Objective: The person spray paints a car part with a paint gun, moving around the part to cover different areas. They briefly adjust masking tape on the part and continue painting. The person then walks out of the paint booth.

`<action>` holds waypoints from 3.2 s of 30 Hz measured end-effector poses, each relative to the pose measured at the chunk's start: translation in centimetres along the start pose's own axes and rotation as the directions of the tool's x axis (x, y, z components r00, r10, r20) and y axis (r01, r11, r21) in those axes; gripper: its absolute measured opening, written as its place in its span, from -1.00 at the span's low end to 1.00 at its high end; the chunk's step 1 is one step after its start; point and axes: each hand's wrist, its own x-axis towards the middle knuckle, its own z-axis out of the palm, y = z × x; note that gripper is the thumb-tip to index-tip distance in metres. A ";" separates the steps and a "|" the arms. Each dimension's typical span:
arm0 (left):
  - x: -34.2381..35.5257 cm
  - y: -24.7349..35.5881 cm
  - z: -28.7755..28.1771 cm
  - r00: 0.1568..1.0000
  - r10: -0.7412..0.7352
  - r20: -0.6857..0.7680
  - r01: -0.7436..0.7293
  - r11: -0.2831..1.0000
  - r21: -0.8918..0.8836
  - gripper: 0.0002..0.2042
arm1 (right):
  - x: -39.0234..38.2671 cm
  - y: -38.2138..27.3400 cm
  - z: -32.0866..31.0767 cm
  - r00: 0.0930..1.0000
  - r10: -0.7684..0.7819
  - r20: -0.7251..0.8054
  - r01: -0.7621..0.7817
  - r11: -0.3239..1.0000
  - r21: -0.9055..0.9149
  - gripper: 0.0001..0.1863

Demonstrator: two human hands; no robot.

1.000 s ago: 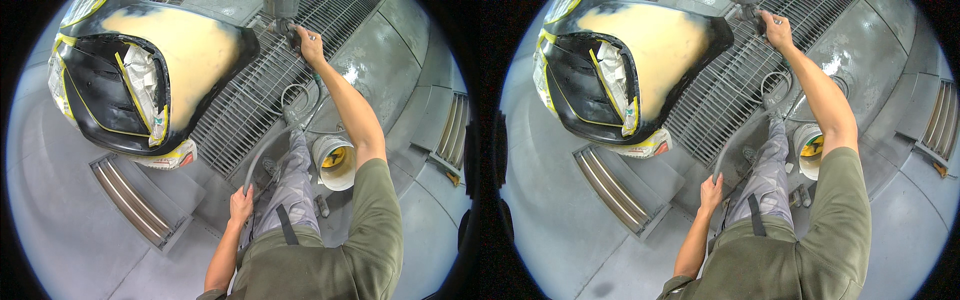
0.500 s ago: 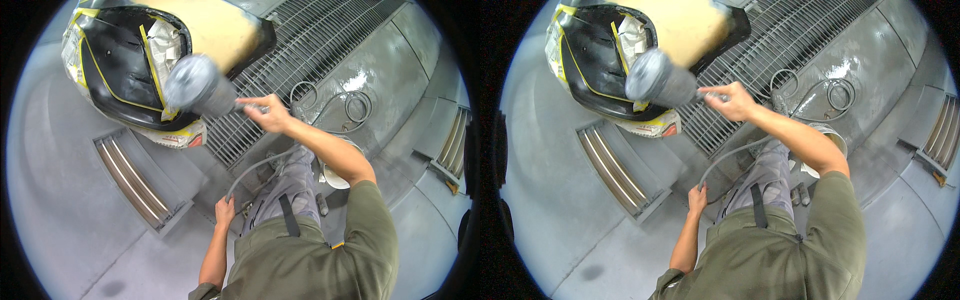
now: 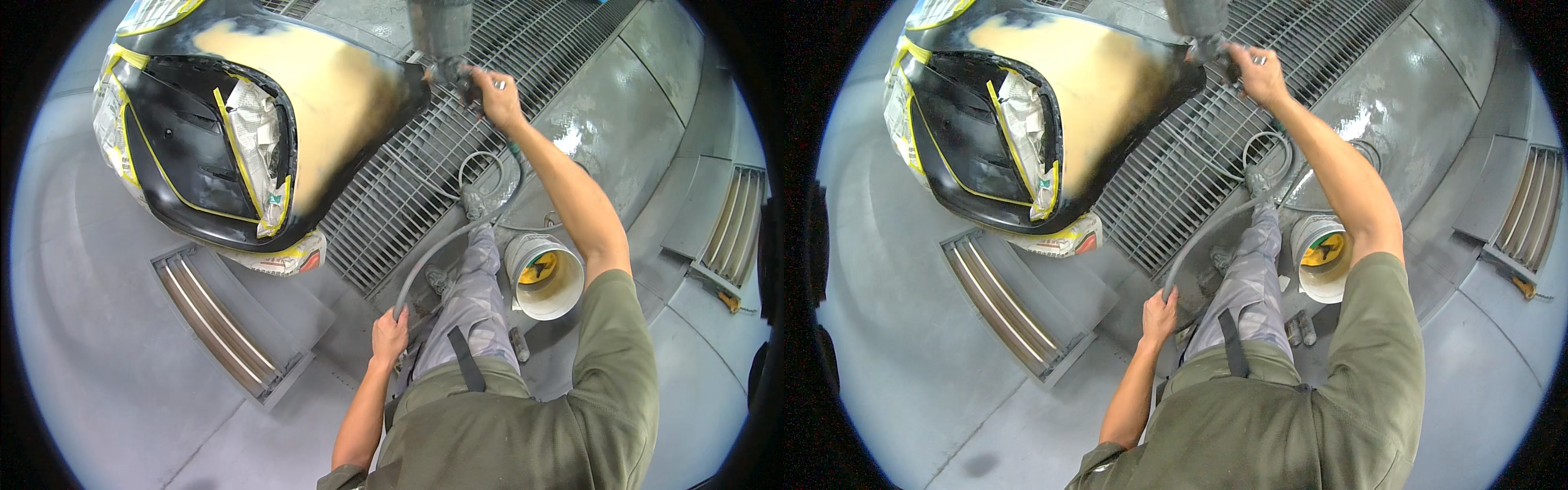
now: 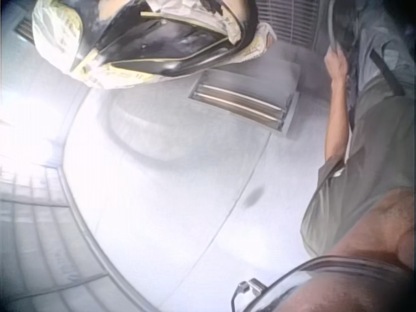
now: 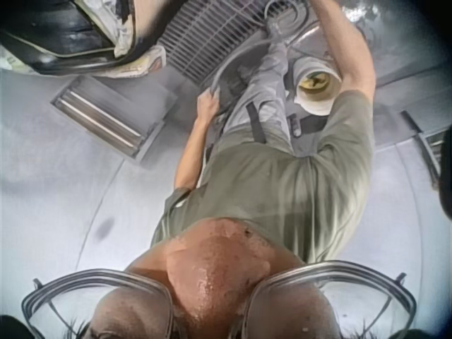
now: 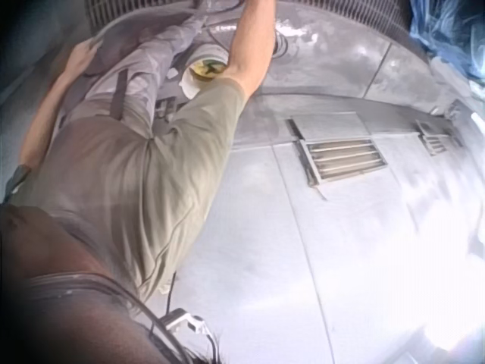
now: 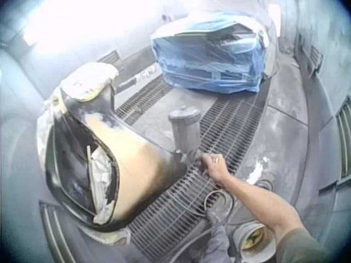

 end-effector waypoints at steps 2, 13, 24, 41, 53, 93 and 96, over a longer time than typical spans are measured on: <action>0.9 1.6 0.3 1.000 -0.012 0.017 0.012 1.000 -0.016 -0.60 | 2.1 -1.0 -1.2 1.000 -0.006 -0.013 0.005 0.997 -0.081 -0.37; -3.9 -8.0 -2.0 0.981 -0.158 -0.110 0.162 0.986 0.035 -0.61 | -14.2 -5.9 7.7 0.914 -0.091 0.396 0.164 0.974 -0.155 -0.65; -5.4 -11.1 -2.1 0.966 -0.226 -0.123 0.228 0.974 0.004 -0.67 | -16.1 -5.4 12.3 0.851 -0.119 0.511 0.085 0.992 0.089 -0.65; 1.3 -1.1 -1.6 0.994 -0.021 -0.111 0.021 1.000 -0.005 -0.58 | -3.1 -9.2 3.4 0.996 -0.087 0.003 0.080 0.903 -0.423 -0.39; -3.1 -10.1 -2.5 0.966 -0.243 -0.091 0.242 0.970 -0.026 -0.62 | -17.1 -15.5 14.6 0.753 -0.043 0.656 0.144 0.985 -0.100 -0.59; 4.5 2.3 -3.1 0.983 0.005 -0.185 -0.039 0.983 -0.182 -0.68 | 3.7 -19.8 6.1 0.998 -0.015 0.066 0.042 0.904 -0.425 -0.38; 4.5 1.2 -3.0 0.986 0.001 -0.169 -0.027 0.988 -0.152 -0.71 | 1.1 -22.8 8.4 0.970 0.016 0.242 0.079 0.922 -0.379 -0.38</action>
